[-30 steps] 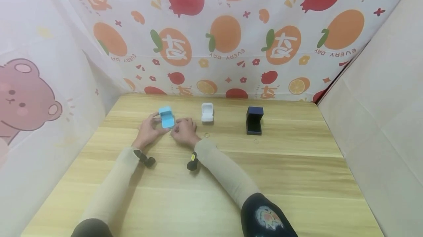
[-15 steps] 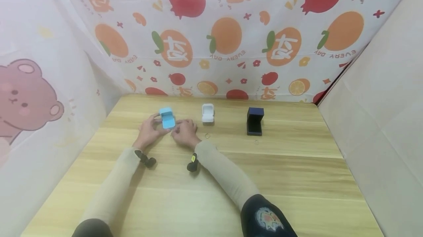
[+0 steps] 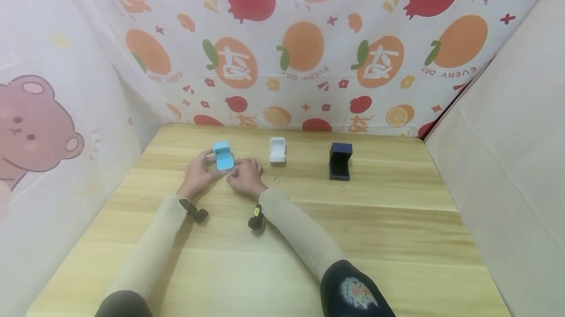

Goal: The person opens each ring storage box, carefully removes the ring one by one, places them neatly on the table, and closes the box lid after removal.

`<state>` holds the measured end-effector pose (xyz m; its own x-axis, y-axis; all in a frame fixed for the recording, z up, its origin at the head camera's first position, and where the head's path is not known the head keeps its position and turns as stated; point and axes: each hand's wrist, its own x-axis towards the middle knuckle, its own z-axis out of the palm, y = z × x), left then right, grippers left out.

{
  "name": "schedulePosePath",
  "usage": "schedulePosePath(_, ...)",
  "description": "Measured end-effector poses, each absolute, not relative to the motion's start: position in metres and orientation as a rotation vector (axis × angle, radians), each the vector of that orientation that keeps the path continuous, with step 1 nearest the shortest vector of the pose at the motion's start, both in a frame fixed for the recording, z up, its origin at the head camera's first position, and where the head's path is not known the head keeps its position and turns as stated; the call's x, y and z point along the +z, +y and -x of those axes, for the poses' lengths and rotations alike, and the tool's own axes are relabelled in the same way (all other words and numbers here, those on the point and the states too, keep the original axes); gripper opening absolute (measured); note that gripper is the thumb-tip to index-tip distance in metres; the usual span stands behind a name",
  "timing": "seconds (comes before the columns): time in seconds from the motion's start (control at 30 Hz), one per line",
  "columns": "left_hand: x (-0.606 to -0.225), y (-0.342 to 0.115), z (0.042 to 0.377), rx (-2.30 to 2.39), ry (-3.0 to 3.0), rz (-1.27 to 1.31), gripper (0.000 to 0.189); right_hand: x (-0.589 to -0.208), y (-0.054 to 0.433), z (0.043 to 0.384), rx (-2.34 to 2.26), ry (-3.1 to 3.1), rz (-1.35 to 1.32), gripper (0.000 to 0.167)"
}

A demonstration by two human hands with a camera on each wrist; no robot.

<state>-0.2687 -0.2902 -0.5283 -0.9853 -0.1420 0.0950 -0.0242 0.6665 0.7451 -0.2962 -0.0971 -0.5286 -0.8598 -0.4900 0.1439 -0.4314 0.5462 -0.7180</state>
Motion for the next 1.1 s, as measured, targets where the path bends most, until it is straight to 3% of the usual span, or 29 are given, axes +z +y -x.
schedulePosePath(0.6, -0.527, -0.289, 0.267, -1.226, -2.736, -0.121, 0.091, -0.521, -0.092, 0.294, -1.271, 2.652, 0.764, 0.013)
schedulePosePath(1.1, -0.527, -0.289, 0.268, -1.222, -2.752, -0.144, 0.094, -0.523, -0.089, 0.301, -1.378, 2.626, 0.753, 0.005)
